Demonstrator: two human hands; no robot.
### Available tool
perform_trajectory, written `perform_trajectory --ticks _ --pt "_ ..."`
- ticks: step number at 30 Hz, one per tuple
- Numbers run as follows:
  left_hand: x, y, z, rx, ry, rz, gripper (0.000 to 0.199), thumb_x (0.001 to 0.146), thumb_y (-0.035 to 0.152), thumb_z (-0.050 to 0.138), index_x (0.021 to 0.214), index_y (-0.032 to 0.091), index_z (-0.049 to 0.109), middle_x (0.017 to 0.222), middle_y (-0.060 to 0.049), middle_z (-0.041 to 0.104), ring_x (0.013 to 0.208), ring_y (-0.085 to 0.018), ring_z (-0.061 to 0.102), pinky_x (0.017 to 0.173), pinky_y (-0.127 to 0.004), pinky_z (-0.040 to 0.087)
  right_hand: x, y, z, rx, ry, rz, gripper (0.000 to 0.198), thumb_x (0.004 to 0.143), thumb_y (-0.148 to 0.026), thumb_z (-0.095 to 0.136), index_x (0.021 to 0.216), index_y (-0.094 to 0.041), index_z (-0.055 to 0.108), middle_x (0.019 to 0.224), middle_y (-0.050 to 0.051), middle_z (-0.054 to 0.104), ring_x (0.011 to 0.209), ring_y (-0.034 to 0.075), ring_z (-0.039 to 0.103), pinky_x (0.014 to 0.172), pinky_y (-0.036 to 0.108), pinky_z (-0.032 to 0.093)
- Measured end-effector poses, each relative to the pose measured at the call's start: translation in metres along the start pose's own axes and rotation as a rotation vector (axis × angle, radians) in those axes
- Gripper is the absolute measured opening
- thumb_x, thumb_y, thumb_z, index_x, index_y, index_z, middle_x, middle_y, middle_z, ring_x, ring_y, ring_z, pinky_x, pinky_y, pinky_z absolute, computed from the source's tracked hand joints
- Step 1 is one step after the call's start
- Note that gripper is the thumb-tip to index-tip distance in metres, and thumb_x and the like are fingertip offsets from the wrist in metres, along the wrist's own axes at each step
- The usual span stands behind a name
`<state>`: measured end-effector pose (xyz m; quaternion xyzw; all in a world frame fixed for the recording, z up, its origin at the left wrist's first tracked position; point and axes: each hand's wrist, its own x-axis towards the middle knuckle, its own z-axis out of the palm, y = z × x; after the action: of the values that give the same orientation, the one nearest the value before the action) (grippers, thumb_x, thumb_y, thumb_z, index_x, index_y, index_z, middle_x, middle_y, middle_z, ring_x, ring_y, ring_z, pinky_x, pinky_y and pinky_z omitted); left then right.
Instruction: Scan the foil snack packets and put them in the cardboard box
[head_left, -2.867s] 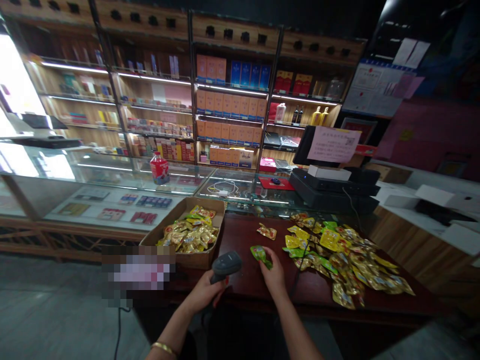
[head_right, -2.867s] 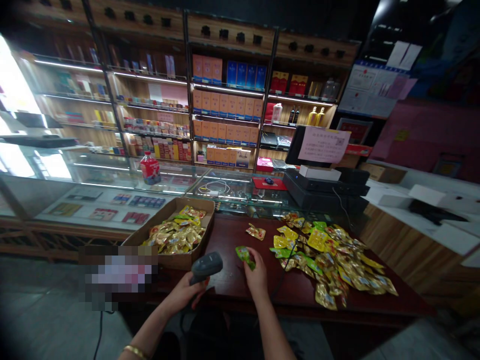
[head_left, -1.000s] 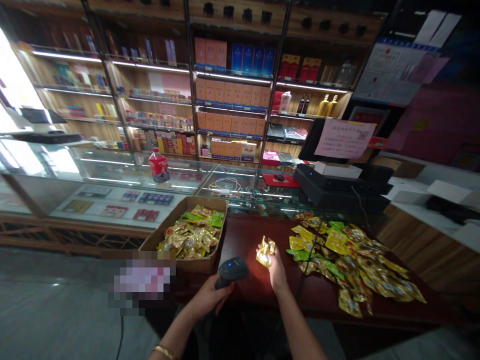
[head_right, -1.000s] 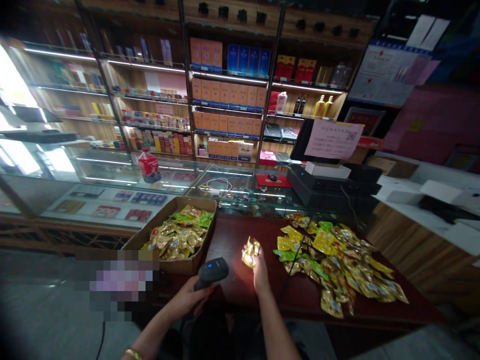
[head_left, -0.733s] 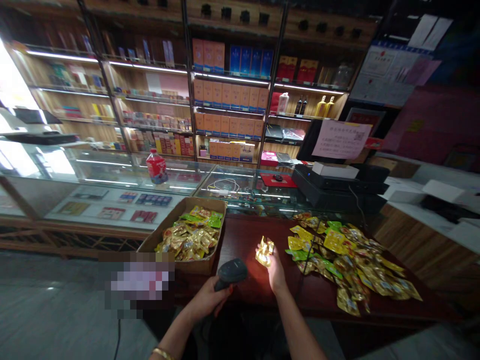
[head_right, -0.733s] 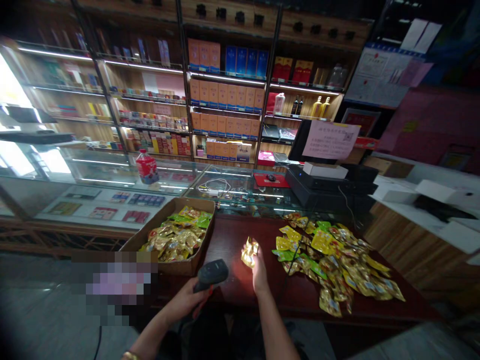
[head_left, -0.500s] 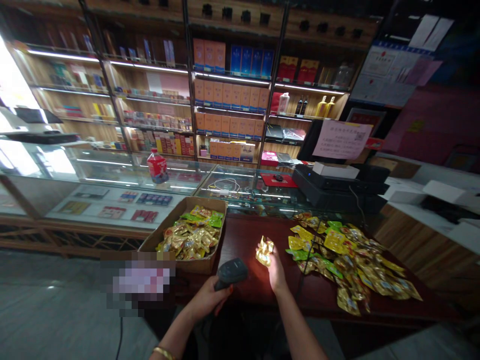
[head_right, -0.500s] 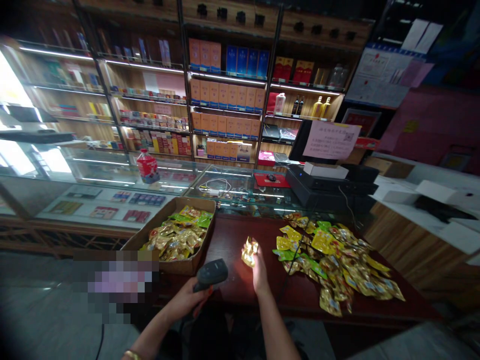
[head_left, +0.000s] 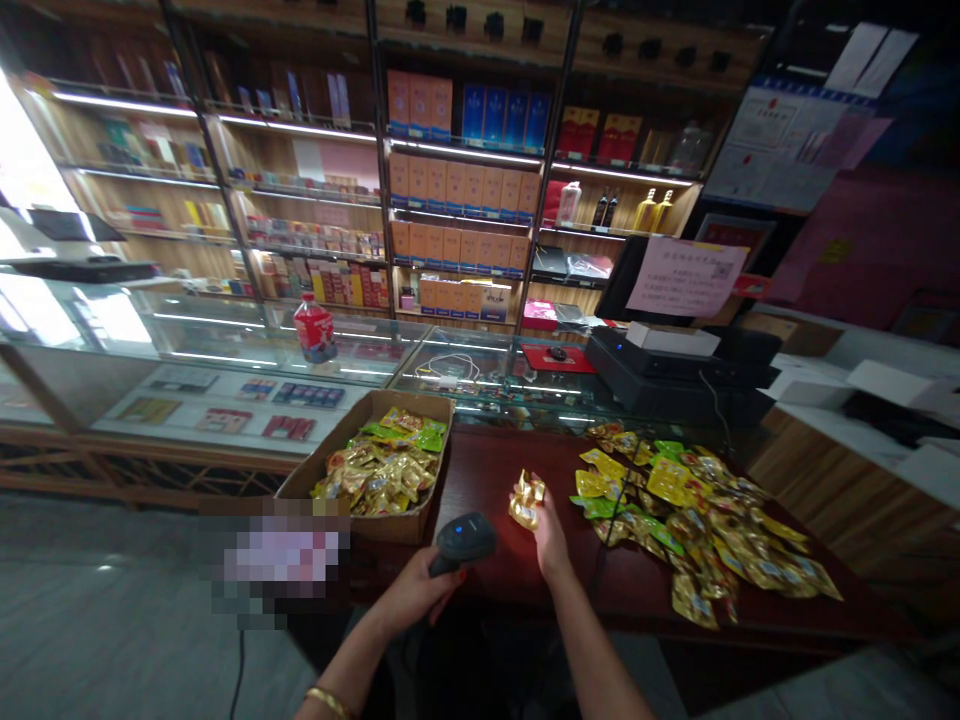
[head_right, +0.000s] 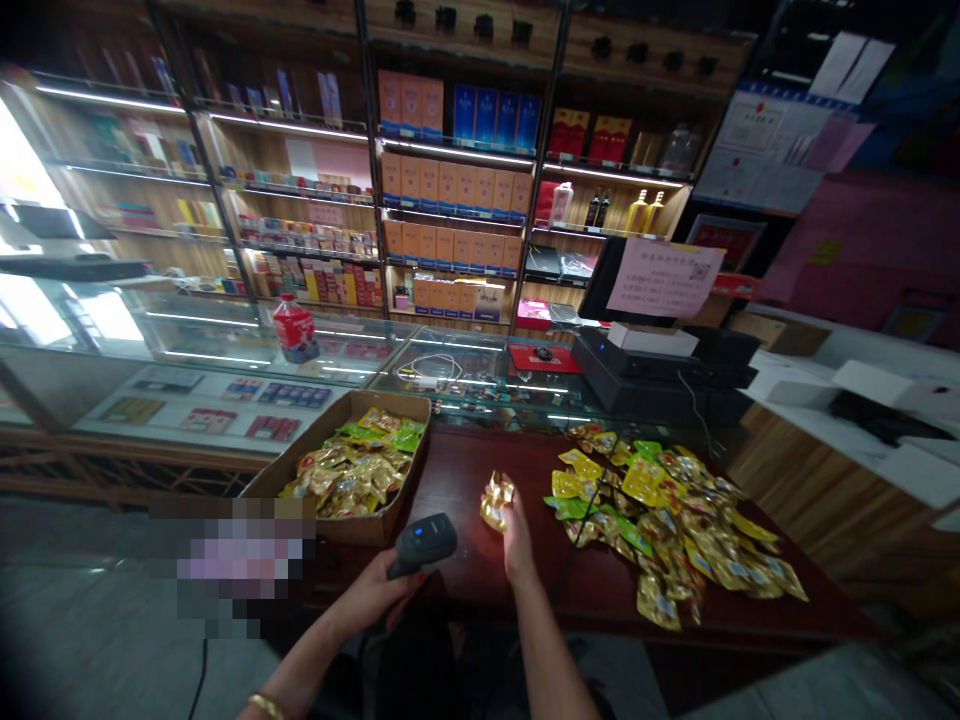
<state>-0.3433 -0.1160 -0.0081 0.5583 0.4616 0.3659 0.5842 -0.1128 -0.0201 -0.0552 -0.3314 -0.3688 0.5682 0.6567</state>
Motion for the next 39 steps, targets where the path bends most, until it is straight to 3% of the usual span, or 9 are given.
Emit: perform_trajectory --ticks 3,14,21,26,32,39 --pt "0.000 0.001 0.001 0.018 0.007 -0.002 0.028 0.076 0.044 0.068 0.077 0.018 0.057 0.040 0.009 0.048 0.031 -0.008 0.040 0.035 -0.019 0.029 0.001 0.000 -0.002 -0.054 0.019 0.011 0.060 0.075 -0.029 0.068 0.134 -0.030 0.055 0.122 0.003 0.073 0.108 0.025 0.071 0.101 0.045 0.051" --pt "0.000 0.000 0.002 0.035 0.033 -0.016 0.021 0.075 0.037 0.066 0.077 0.018 0.059 0.039 0.009 0.048 0.032 -0.008 0.040 0.035 -0.019 0.029 0.010 0.016 -0.016 -0.156 0.074 -0.073 0.060 0.076 -0.031 0.068 0.135 -0.031 0.056 0.126 0.005 0.071 0.116 0.025 0.067 0.105 0.049 0.050" --pt "-0.002 0.004 0.003 0.022 0.020 -0.019 0.021 0.077 0.037 0.066 0.079 0.018 0.059 0.039 0.009 0.048 0.032 -0.007 0.039 0.035 -0.018 0.028 0.008 0.012 -0.014 0.006 0.074 0.005 0.054 0.082 -0.041 0.061 0.135 -0.031 0.055 0.134 0.002 0.066 0.121 0.023 0.063 0.108 0.046 0.044" --pt "-0.003 0.005 0.002 0.050 0.008 -0.007 0.029 0.078 0.046 0.066 0.073 0.019 0.056 0.040 0.009 0.046 0.034 -0.007 0.039 0.037 -0.019 0.025 0.009 0.009 -0.007 0.075 0.097 0.026 0.048 0.078 -0.043 0.064 0.124 -0.030 0.060 0.123 0.002 0.071 0.115 0.023 0.064 0.106 0.046 0.044" --pt "-0.002 0.006 0.003 0.047 0.042 -0.024 0.040 0.077 0.056 0.067 0.070 0.020 0.051 0.040 0.008 0.046 0.034 -0.008 0.038 0.039 -0.020 0.024 0.011 0.009 -0.004 0.083 0.118 0.035 0.044 0.078 -0.043 0.062 0.121 -0.031 0.060 0.120 0.001 0.071 0.111 0.023 0.065 0.107 0.047 0.042" --pt "-0.005 0.008 0.002 0.088 0.000 -0.005 0.039 0.080 0.054 0.065 0.066 0.020 0.053 0.038 0.007 0.046 0.034 -0.008 0.037 0.039 -0.022 0.024 0.005 0.004 -0.003 0.080 0.059 0.022 0.043 0.081 -0.041 0.064 0.123 -0.032 0.060 0.127 0.001 0.069 0.114 0.022 0.065 0.109 0.045 0.041"
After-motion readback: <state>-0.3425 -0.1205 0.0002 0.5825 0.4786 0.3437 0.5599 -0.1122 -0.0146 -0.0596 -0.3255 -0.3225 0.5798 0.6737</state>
